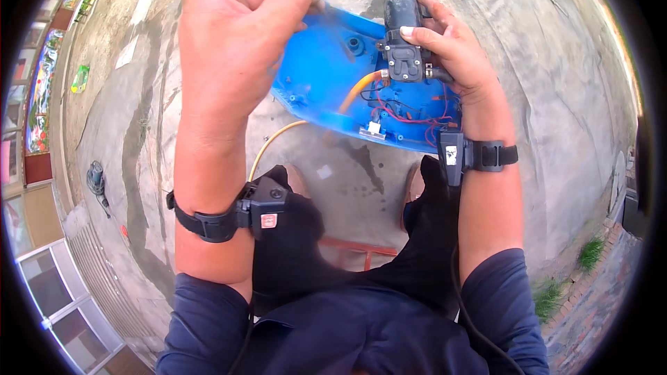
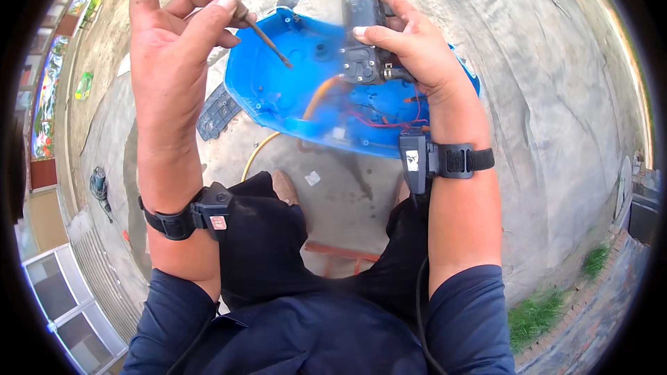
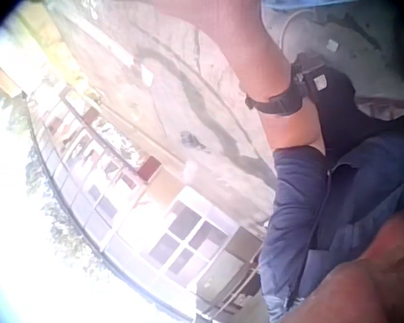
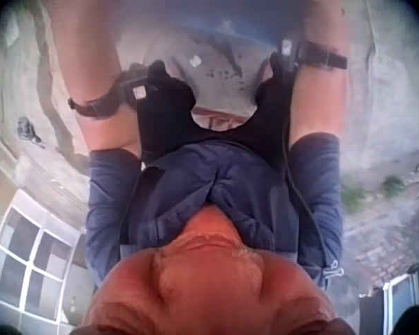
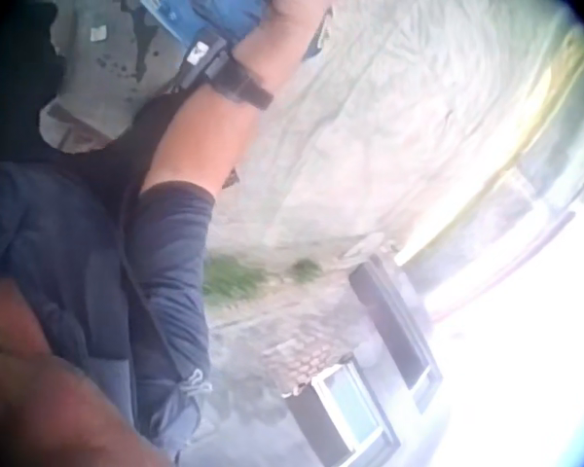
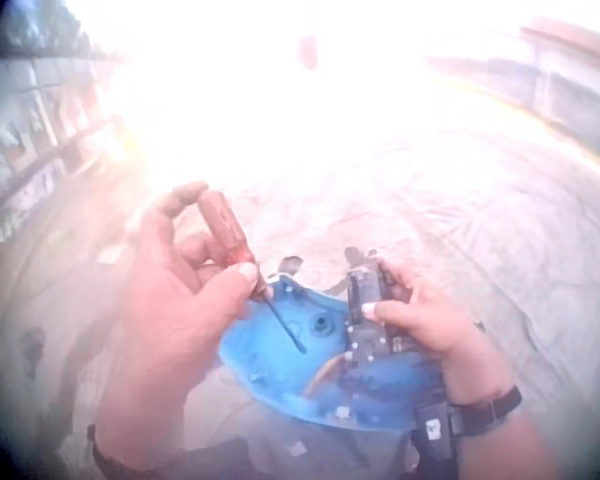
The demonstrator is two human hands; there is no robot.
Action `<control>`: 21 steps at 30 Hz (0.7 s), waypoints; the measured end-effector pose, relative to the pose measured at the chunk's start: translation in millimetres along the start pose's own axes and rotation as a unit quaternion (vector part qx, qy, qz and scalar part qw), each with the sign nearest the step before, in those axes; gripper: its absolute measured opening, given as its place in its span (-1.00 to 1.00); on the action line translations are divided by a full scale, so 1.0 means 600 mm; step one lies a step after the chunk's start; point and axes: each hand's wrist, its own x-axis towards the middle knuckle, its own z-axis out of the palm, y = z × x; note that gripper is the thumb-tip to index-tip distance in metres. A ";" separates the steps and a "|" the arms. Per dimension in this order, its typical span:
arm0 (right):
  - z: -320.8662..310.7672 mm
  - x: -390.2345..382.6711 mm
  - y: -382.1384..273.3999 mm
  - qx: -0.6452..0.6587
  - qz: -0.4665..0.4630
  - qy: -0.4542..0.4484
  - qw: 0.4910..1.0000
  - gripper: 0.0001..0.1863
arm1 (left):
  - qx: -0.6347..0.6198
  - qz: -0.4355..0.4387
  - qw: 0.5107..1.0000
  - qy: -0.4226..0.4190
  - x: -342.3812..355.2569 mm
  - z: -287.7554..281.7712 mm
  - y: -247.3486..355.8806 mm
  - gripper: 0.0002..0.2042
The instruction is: The person connects a black pump to a blue tank, handling a small orange connector and internal wires. They use a screwdriver to secure the pump and a hose, positioning the pump against the side of the tank.
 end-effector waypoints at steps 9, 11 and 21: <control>0.005 -0.001 0.008 -0.003 -0.008 -0.016 1.000 -0.14 | 0.051 0.019 0.998 -0.027 -0.028 0.002 -0.072 -0.46; 0.003 0.002 0.005 -0.005 -0.007 -0.018 1.000 -0.14 | 0.050 0.020 0.998 -0.035 -0.030 0.004 -0.080 -0.47; 0.009 0.007 -0.014 0.086 0.009 -0.076 0.993 -0.19 | 0.054 0.094 0.994 -0.020 -0.053 0.003 -0.090 -0.44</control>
